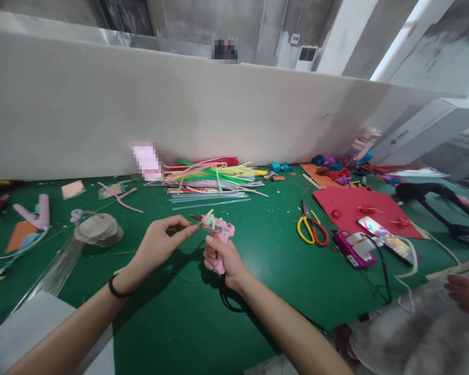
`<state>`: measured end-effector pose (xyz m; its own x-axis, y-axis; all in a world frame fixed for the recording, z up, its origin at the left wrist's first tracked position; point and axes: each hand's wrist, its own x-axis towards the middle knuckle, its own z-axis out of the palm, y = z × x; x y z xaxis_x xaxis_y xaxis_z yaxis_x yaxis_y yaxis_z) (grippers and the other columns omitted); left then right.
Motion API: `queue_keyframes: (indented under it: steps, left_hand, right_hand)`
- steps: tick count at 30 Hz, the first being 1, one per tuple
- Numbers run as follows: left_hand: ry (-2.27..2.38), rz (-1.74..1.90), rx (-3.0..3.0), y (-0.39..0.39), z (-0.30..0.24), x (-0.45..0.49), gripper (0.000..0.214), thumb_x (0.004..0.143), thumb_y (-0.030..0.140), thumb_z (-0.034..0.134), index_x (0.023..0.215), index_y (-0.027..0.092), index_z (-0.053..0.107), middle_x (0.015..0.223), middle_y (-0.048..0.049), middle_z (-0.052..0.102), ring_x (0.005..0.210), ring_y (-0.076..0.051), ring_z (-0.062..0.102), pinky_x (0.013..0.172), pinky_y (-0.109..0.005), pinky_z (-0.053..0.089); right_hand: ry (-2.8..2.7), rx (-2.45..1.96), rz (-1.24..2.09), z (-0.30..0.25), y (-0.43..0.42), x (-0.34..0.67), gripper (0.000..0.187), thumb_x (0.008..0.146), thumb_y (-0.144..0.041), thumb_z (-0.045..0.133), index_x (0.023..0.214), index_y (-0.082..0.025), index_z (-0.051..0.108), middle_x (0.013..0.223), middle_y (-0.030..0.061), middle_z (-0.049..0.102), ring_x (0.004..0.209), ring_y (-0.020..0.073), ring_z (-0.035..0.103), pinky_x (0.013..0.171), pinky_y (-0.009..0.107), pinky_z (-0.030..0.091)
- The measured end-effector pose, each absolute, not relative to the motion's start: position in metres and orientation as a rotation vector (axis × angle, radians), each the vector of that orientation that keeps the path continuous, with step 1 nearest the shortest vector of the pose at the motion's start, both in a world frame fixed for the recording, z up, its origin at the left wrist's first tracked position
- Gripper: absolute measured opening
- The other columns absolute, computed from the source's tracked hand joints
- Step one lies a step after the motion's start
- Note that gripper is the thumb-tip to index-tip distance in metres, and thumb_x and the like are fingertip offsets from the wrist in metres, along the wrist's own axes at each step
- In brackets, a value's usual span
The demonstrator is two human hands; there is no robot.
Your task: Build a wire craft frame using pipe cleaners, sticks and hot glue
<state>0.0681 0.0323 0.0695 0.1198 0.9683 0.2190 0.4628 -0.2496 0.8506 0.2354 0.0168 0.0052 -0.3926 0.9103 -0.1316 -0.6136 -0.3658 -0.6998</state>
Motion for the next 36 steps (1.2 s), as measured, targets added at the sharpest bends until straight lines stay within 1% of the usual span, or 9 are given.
queue_keyframes:
  steps: [2,5,9,13,19,23,29,36]
  left_hand:
    - [1.387,1.073,1.81,0.032,0.072,0.068,0.03,0.08,0.045,0.065,0.07,0.017,0.068,0.066,-0.0002,0.066,0.062,-0.013,0.051,0.057,-0.024,0.039]
    - [1.383,1.085,1.825,0.03,0.075,0.069,0.028,0.08,0.043,0.066,0.068,0.017,0.068,0.065,0.0003,0.067,0.06,-0.012,0.051,0.057,-0.024,0.038]
    - [1.384,1.099,1.831,0.03,0.074,0.069,0.027,0.08,0.042,0.066,0.068,0.017,0.068,0.065,0.0,0.068,0.06,-0.013,0.053,0.056,-0.023,0.039]
    - [1.408,1.092,1.853,0.031,0.073,0.068,0.027,0.08,0.041,0.066,0.067,0.017,0.068,0.065,-0.0004,0.069,0.06,-0.013,0.053,0.056,-0.023,0.04]
    - [1.417,1.087,1.85,0.029,0.077,0.068,0.027,0.08,0.041,0.067,0.066,0.017,0.068,0.063,0.0009,0.067,0.058,-0.012,0.051,0.055,-0.022,0.038]
    - [1.409,1.071,1.867,0.024,0.081,0.067,0.027,0.081,0.04,0.065,0.066,0.017,0.066,0.064,0.001,0.068,0.059,-0.012,0.051,0.057,-0.023,0.039]
    - [1.442,1.061,1.887,0.02,0.082,0.066,0.028,0.082,0.041,0.064,0.066,0.017,0.065,0.065,0.0008,0.068,0.06,-0.012,0.052,0.058,-0.023,0.039]
    - [1.434,1.058,1.911,0.017,0.082,0.062,0.028,0.083,0.04,0.063,0.066,0.017,0.064,0.065,0.0006,0.067,0.059,-0.012,0.052,0.058,-0.024,0.039]
  right_hand:
    - [-0.664,-0.618,1.913,0.005,0.016,0.235,0.033,0.075,-0.037,0.077,0.071,-0.019,0.05,0.049,-0.0104,0.039,0.038,0.003,0.026,0.036,0.016,0.027]
    - [-0.603,-0.605,1.957,0.005,0.016,0.234,0.035,0.073,-0.035,0.078,0.068,-0.018,0.049,0.047,-0.0106,0.038,0.037,0.0021,0.024,0.035,0.015,0.024]
    - [-0.518,-0.558,2.046,0.005,0.017,0.234,0.04,0.072,-0.035,0.08,0.061,-0.017,0.045,0.047,-0.01,0.039,0.037,0.0014,0.023,0.034,0.014,0.025]
    - [-0.481,-0.497,2.112,0.004,0.018,0.236,0.042,0.072,-0.035,0.08,0.058,-0.016,0.045,0.047,-0.0094,0.04,0.037,0.0009,0.022,0.033,0.013,0.025]
    - [-0.445,-0.386,2.179,0.006,0.016,0.238,0.038,0.078,-0.033,0.076,0.061,-0.015,0.048,0.047,-0.0093,0.041,0.036,0.0007,0.022,0.033,0.012,0.027]
    - [-0.381,-0.25,2.291,0.007,0.013,0.237,0.034,0.081,-0.03,0.073,0.064,-0.016,0.047,0.047,-0.0102,0.038,0.035,0.0009,0.02,0.032,0.011,0.027]
    - [-0.359,-0.168,2.353,0.007,0.01,0.236,0.033,0.081,-0.026,0.071,0.064,-0.017,0.044,0.047,-0.0107,0.037,0.035,0.0007,0.02,0.032,0.01,0.027]
    - [-0.396,-0.2,2.353,0.009,0.008,0.235,0.031,0.081,-0.021,0.068,0.065,-0.018,0.042,0.046,-0.0105,0.039,0.034,0.0009,0.021,0.031,0.01,0.027]
